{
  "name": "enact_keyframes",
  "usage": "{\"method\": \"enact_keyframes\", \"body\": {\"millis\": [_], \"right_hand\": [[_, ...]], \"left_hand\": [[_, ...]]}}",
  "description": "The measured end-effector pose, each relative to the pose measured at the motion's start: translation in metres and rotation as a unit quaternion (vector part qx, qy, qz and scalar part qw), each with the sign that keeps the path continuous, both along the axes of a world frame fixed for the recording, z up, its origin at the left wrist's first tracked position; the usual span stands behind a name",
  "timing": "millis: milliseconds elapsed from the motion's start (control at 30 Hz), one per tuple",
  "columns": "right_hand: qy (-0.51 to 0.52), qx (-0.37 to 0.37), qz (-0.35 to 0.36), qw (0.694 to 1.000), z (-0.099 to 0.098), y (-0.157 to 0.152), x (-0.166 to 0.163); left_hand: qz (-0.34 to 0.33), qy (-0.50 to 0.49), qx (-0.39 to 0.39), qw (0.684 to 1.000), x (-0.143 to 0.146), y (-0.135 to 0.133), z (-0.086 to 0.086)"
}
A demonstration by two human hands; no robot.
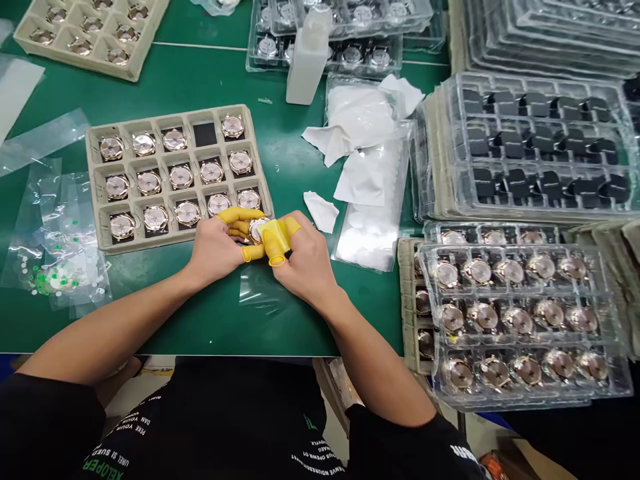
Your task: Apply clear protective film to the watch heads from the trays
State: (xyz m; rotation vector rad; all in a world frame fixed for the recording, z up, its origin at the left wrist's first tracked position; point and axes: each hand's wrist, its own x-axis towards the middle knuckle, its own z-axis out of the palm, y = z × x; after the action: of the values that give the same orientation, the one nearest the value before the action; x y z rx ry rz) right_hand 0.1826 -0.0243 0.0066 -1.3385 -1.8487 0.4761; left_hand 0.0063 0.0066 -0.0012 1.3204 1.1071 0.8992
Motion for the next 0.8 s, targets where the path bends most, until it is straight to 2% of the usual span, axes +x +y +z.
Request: {"method": "enact_keyframes", "body": {"millis": [100,200,267,400,467,533,700,800], "right_hand": [[0.003,0.024,-0.011,1.0,0.0,0.0,-0.002],[-0.002,0.012,-0.039,0.999,-0.002,-0.002,-0.002],[0.017,-0.018,-0.051,0.998,-0.003,-0.002,-0.002],[0.129,-0.111,-0.05,0.984,-0.002,0.004,0.005],[0.113,-0.077,-0.073,0.988,0.0,0.01,0.014],[0.057,-0.006,-0.082,0.995,0.001,0.015,0.022],[-0.015,0.097,-0.008,0.995,0.0,0.018,0.03],[-0.03,0.104,0.01,0.994,0.0,0.014,0.031]], "left_hand": [[0.001,-0.025,-0.011,1.0,0.0,-0.001,0.0],[-0.003,-0.029,-0.013,0.999,0.0,-0.002,0.0],[-0.005,-0.028,-0.011,1.0,0.0,-0.001,-0.001],[0.002,-0.045,-0.019,0.999,0.0,0.002,-0.002],[0.002,-0.053,-0.02,0.998,0.0,0.004,-0.002],[0.003,-0.054,-0.018,0.998,0.0,0.005,-0.002],[0.011,-0.053,-0.03,0.998,0.001,0.005,0.001],[0.018,-0.053,-0.038,0.998,0.001,0.005,0.001]]}}
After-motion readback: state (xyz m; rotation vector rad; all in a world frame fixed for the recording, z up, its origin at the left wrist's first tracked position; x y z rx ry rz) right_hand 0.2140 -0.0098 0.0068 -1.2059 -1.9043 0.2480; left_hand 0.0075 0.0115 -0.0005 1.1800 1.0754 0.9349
